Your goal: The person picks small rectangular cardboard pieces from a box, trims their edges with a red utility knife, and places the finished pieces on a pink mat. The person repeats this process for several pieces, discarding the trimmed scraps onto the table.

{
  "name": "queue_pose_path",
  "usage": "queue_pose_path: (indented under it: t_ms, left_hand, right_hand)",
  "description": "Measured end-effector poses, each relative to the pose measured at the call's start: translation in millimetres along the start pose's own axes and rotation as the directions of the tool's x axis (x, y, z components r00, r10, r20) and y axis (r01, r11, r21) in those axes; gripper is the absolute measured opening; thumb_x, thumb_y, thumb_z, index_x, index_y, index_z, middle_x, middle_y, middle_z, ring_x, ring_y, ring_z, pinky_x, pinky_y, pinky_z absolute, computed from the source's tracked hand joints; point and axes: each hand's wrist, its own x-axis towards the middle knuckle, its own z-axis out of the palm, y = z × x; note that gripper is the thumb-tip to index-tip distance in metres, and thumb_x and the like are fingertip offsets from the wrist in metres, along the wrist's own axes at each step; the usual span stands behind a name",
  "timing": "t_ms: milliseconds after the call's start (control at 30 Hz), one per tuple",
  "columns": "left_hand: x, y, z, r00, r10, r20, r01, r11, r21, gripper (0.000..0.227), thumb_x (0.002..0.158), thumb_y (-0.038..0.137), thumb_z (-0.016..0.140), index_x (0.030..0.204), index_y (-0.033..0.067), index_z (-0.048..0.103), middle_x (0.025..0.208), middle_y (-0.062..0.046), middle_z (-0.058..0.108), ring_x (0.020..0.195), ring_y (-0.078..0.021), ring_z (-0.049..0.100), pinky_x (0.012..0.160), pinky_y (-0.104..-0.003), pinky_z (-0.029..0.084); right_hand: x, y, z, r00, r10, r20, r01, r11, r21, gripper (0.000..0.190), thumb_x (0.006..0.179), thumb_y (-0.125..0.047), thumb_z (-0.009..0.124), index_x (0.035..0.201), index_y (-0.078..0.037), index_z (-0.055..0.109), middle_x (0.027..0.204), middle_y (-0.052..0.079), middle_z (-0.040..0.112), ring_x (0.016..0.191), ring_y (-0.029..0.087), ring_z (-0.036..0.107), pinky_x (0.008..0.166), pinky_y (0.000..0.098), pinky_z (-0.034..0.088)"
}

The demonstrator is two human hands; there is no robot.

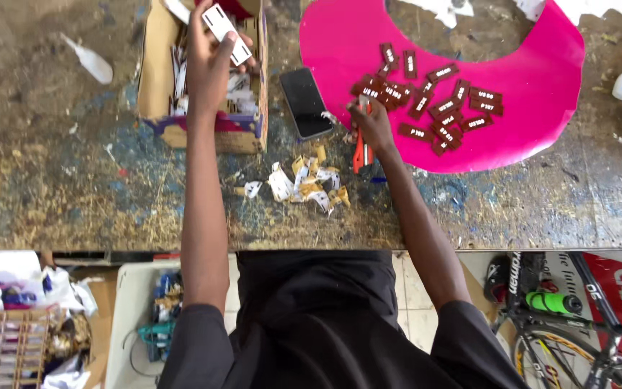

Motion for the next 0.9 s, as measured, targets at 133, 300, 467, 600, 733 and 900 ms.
queue_pose_path:
  t_ms: [133, 300, 467, 600, 733, 900]
  left_hand:
    - [-11, 22, 27, 0.998, -0.067, -0.016, 0.060, 0.960, -0.274, 0.070, 0.122, 0.035, 0.071, 0.176, 0.0176, 0.029, 0.133, -0.022, 0.086, 0.097, -0.0290, 0.086, 0.079, -0.033, 0.067]
    - [-27, -2, 100, 0.961, -0.078, 0.265, 0.186, 0.891, -0.415, 0.074, 0.118, 0.033, 0.071, 0.172, 0.0108, 0.027, 0.133, -0.019, 0.069, 0.109, -0.0269, 0.084, 0.069, -0.026, 0.076]
    - [-44, -53, 153, 0.967, -0.144, 0.212, 0.195, 0.950, -0.244, 0.056, 0.122, 0.017, 0.060, 0.172, 0.0195, 0.035, 0.118, -0.019, 0.083, 0.087, -0.0190, 0.074, 0.071, -0.029, 0.058]
    - [-50, -83, 155, 0.984, -0.178, 0.013, 0.179, 0.981, -0.069, 0.063, 0.118, 0.037, 0.062, 0.173, 0.0276, 0.033, 0.127, -0.014, 0.084, 0.091, -0.0163, 0.078, 0.065, -0.028, 0.055]
    - [-42, -157, 152, 0.977, -0.214, -0.017, 0.197, 0.926, -0.323, 0.074, 0.116, 0.011, 0.060, 0.180, 0.0146, 0.024, 0.118, -0.021, 0.081, 0.086, -0.0176, 0.081, 0.070, -0.022, 0.065]
    - [-43, -231, 172, 0.963, -0.268, -0.037, 0.211, 0.828, -0.519, 0.070, 0.111, 0.007, 0.066, 0.173, 0.0121, 0.034, 0.125, -0.024, 0.083, 0.088, -0.0204, 0.085, 0.072, -0.025, 0.068]
  right_hand:
    - [-5, -8, 0, 0.999, 0.053, -0.009, -0.053, 0.997, -0.047, 0.023, 0.108, -0.034, 0.071, 0.097, -0.016, 0.063, 0.067, -0.002, 0.058, 0.051, 0.011, 0.056, 0.051, 0.0320, 0.050]
    - [-4, 3, 1, 0.998, 0.026, -0.055, -0.033, 0.989, -0.147, 0.023, 0.106, -0.039, 0.072, 0.101, -0.017, 0.069, 0.069, -0.003, 0.062, 0.057, 0.009, 0.056, 0.055, 0.0318, 0.049]
    - [-5, -4, -4, 0.996, 0.038, 0.075, -0.040, 0.999, 0.022, 0.012, 0.111, -0.021, 0.073, 0.106, -0.010, 0.069, 0.067, 0.000, 0.062, 0.050, 0.012, 0.059, 0.051, 0.0304, 0.054]
    - [1, 6, -9, 0.992, 0.079, 0.095, -0.082, 0.996, 0.027, 0.022, 0.110, -0.024, 0.078, 0.125, -0.010, 0.069, 0.068, -0.001, 0.062, 0.053, 0.011, 0.061, 0.052, 0.0287, 0.055]
    - [8, 15, 5, 0.988, 0.083, 0.132, -0.128, 0.915, 0.382, 0.049, 0.101, 0.000, 0.079, 0.146, 0.003, 0.062, 0.126, 0.024, 0.077, 0.091, 0.028, 0.085, 0.063, 0.0336, 0.072]
    - [-3, -1, 12, 0.973, 0.109, 0.203, -0.149, 0.970, 0.194, 0.054, 0.102, -0.001, 0.075, 0.154, -0.002, 0.060, 0.138, 0.015, 0.075, 0.108, 0.021, 0.082, 0.085, 0.0330, 0.070]
